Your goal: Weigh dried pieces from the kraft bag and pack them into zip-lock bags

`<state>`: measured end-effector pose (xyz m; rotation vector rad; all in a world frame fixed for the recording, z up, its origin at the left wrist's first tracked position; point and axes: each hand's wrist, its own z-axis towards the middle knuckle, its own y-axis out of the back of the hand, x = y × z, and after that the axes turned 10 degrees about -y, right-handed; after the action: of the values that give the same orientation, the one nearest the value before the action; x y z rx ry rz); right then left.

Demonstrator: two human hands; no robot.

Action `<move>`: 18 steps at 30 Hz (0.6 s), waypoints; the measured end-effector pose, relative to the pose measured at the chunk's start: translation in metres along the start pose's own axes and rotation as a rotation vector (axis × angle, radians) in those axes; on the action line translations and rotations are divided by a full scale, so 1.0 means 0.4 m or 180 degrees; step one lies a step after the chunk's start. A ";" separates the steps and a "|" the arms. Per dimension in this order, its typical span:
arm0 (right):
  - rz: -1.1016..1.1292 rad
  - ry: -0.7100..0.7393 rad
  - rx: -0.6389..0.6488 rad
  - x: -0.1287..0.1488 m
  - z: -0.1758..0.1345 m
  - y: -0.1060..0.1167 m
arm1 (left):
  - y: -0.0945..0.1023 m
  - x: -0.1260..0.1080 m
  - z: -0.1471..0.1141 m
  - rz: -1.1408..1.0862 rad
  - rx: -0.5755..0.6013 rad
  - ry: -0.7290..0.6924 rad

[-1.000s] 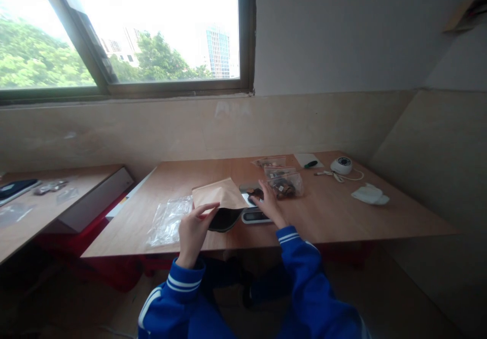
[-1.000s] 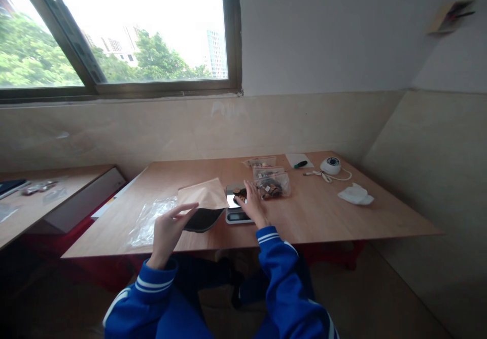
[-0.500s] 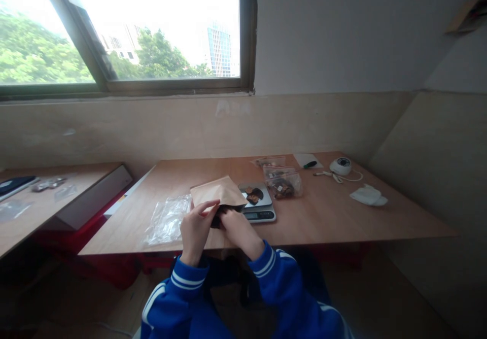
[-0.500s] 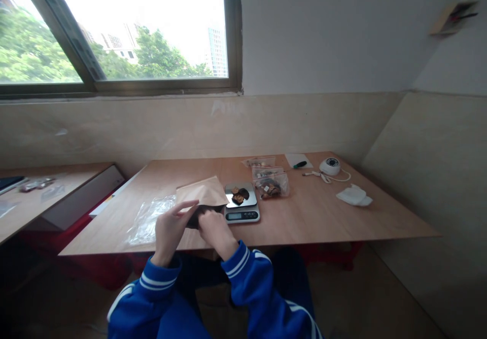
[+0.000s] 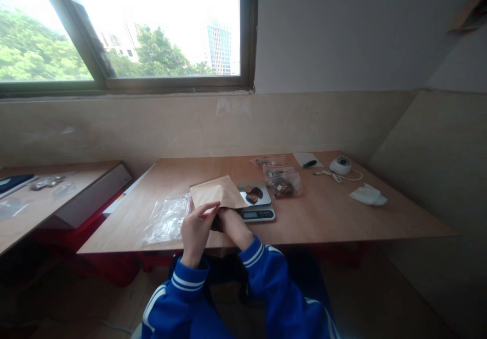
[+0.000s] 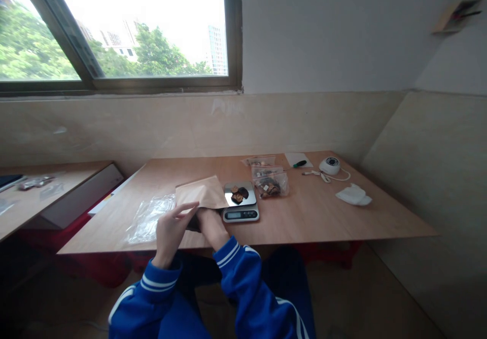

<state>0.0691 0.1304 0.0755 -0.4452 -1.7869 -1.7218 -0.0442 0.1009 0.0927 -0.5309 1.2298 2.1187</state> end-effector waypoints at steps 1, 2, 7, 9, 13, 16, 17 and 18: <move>-0.0104 -0.0041 0.0046 -0.001 -0.012 0.007 | -0.001 0.000 0.000 0.0000 0.0004 0.0022; -0.0215 -0.0068 0.0087 -0.001 -0.022 0.012 | -0.001 -0.001 0.000 -0.0003 0.0008 0.0047; -0.0410 0.0154 -0.0244 -0.012 -0.048 0.013 | 0.006 -0.008 0.011 -0.0093 0.0030 0.0147; -0.0324 0.0298 -0.0476 -0.021 -0.051 0.005 | 0.011 -0.010 0.018 -0.0123 0.0030 0.0179; 0.0357 0.0762 -0.0898 -0.033 -0.066 -0.001 | 0.022 -0.011 0.034 -0.0143 0.0055 0.0160; 0.1284 0.1128 -0.1223 -0.030 -0.100 0.016 | 0.029 -0.008 0.042 -0.0081 0.0014 0.0158; 0.1615 0.1138 -0.1320 -0.030 -0.112 0.024 | 0.031 -0.006 0.044 -0.0056 -0.0013 0.0153; 0.1937 0.1090 -0.1395 -0.033 -0.123 0.034 | 0.032 -0.003 0.046 -0.0028 -0.0039 0.0149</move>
<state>0.0973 0.0856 0.0763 -0.7355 -0.8985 -1.6042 -0.0526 0.1118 0.1102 -0.5933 1.2386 2.1187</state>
